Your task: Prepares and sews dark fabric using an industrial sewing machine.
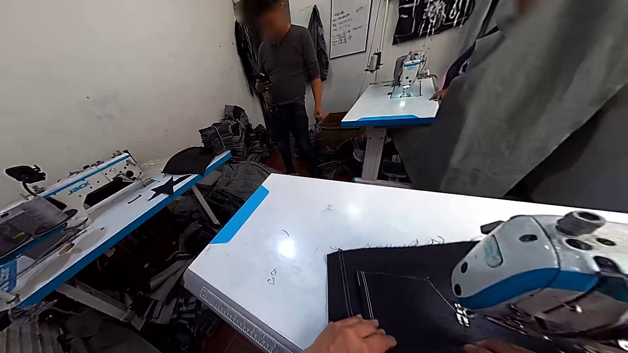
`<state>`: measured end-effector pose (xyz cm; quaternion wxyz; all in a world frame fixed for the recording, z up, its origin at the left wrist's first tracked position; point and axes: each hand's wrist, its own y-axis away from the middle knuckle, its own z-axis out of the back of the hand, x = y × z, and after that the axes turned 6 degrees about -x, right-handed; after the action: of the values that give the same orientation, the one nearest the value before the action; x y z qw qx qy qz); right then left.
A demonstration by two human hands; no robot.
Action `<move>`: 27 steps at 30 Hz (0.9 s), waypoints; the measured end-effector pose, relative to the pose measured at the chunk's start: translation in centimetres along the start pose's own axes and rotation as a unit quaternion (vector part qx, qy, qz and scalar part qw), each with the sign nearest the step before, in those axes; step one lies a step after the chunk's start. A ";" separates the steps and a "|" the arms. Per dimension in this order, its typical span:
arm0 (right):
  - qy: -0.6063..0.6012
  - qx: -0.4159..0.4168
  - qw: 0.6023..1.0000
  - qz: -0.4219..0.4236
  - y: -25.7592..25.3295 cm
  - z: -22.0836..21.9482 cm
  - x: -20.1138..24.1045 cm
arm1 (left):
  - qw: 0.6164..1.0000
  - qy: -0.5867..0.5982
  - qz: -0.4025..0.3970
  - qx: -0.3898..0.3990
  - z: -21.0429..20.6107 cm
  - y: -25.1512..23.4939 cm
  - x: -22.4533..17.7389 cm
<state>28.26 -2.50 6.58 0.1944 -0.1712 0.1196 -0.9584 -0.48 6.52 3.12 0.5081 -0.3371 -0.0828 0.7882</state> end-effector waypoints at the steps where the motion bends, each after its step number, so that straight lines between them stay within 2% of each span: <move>1: 0.003 -0.019 0.999 0.029 0.6 -1.0 -1.2 | 1.000 0.008 0.025 -0.001 0.3 -0.1 0.2; 3: 0.054 -0.097 0.992 0.062 1.6 -2.6 -2.0 | 0.999 0.016 0.046 -0.015 0.1 0.0 0.5; 5: 0.096 -0.145 0.982 0.070 1.9 -3.4 -2.1 | 0.999 -0.009 0.002 -0.051 -0.8 0.4 1.1; 8: 0.100 -0.132 0.984 0.063 1.8 -3.2 -2.0 | 0.991 -0.048 -0.076 -0.097 -1.6 0.7 2.0; 11: 0.101 -0.118 0.986 0.065 1.9 -3.0 -1.9 | 0.989 -0.047 -0.084 -0.113 -1.9 0.4 2.2; 13: 0.114 -0.128 0.981 0.087 2.0 -2.9 -2.1 | 0.985 -0.054 -0.101 -0.130 -1.9 0.0 2.4; 16: 0.135 -0.170 0.964 0.156 2.1 -2.8 -2.2 | 0.965 -0.102 -0.189 -0.150 -1.5 -0.8 3.0; 18: 0.161 -0.185 0.950 0.192 2.0 -2.9 -1.8 | 0.950 -0.143 -0.242 -0.133 -1.2 -1.1 2.9; 20: 0.186 -0.176 0.948 0.187 2.0 -3.2 -1.0 | 0.948 -0.174 -0.254 -0.085 -1.0 -0.9 2.4; 24: 0.256 -0.134 0.951 0.110 2.5 -3.7 1.3 | 0.963 -0.167 -0.194 0.085 1.2 -1.8 0.9; 25: 0.280 -0.128 0.947 0.092 2.8 -4.0 1.9 | 0.965 -0.156 -0.184 0.104 1.5 -2.4 1.0; 27: 0.312 -0.131 0.939 0.061 3.2 -4.5 2.8 | 0.971 -0.122 -0.186 0.085 0.9 -4.0 1.8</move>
<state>25.26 -5.78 2.32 0.1812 0.1202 0.3088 -0.9259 1.50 10.12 4.93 0.6586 -0.1726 -0.1379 0.7193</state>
